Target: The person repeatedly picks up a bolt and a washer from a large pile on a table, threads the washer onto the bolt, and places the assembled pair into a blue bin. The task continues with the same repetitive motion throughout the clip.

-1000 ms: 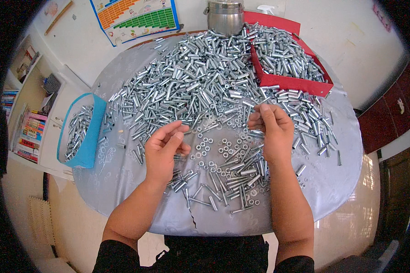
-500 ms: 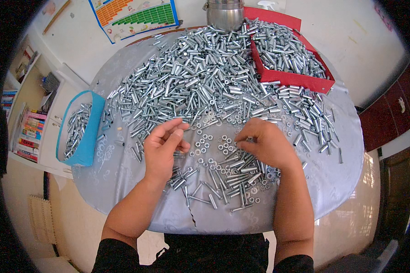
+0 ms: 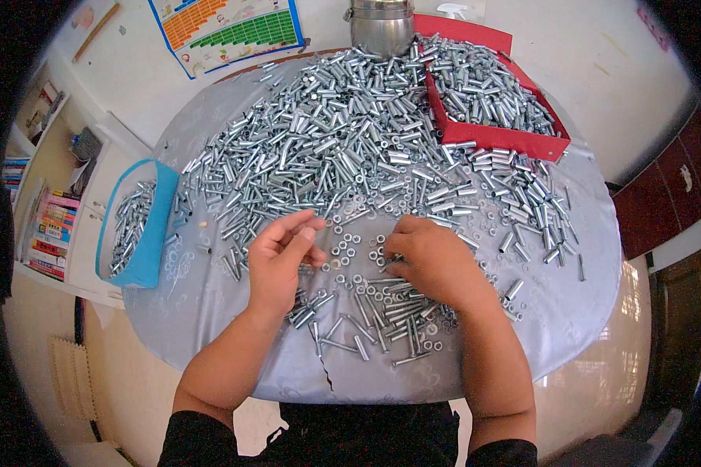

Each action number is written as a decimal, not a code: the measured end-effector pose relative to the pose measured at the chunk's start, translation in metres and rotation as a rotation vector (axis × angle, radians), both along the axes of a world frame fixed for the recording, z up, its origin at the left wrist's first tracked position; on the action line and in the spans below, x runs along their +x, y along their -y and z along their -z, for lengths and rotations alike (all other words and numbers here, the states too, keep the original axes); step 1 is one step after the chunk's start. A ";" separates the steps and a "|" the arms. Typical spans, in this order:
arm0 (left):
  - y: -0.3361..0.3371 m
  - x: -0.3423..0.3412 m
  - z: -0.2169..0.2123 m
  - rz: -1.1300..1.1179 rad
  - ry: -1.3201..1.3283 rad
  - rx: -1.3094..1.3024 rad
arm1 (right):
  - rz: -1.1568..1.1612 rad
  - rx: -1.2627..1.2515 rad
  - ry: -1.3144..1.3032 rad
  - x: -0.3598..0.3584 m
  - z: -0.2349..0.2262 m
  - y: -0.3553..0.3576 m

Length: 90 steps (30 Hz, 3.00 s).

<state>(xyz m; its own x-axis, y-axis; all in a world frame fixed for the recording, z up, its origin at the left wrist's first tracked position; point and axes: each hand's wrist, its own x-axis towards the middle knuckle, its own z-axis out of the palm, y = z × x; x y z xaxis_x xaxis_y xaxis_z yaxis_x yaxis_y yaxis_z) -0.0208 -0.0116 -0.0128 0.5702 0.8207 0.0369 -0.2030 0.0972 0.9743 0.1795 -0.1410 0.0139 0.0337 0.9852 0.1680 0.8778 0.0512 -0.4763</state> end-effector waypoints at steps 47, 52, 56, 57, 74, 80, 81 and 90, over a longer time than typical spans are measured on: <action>0.003 0.000 0.000 0.188 -0.059 -0.010 | 0.412 0.277 -0.598 -0.014 0.010 -0.016; 0.004 0.001 0.000 0.136 -0.056 0.000 | 0.609 0.288 0.074 0.044 0.012 0.006; 0.004 0.001 0.000 0.134 -0.064 -0.006 | 0.565 0.197 0.140 0.047 0.018 0.006; 0.004 0.001 0.000 0.132 -0.064 -0.010 | 0.557 0.187 0.148 0.047 0.018 0.006; 0.004 0.001 0.000 0.082 -0.060 -0.023 | 0.167 0.240 -0.207 -0.015 -0.009 -0.005; 0.004 0.002 0.000 0.076 -0.071 -0.015 | 0.150 0.241 -0.174 -0.011 -0.008 -0.005; 0.004 0.002 0.000 0.071 -0.068 -0.017 | 0.141 0.242 -0.183 -0.012 -0.007 -0.006; 0.004 0.002 0.004 0.185 -0.081 -0.047 | 0.129 0.205 -0.341 -0.023 -0.005 -0.006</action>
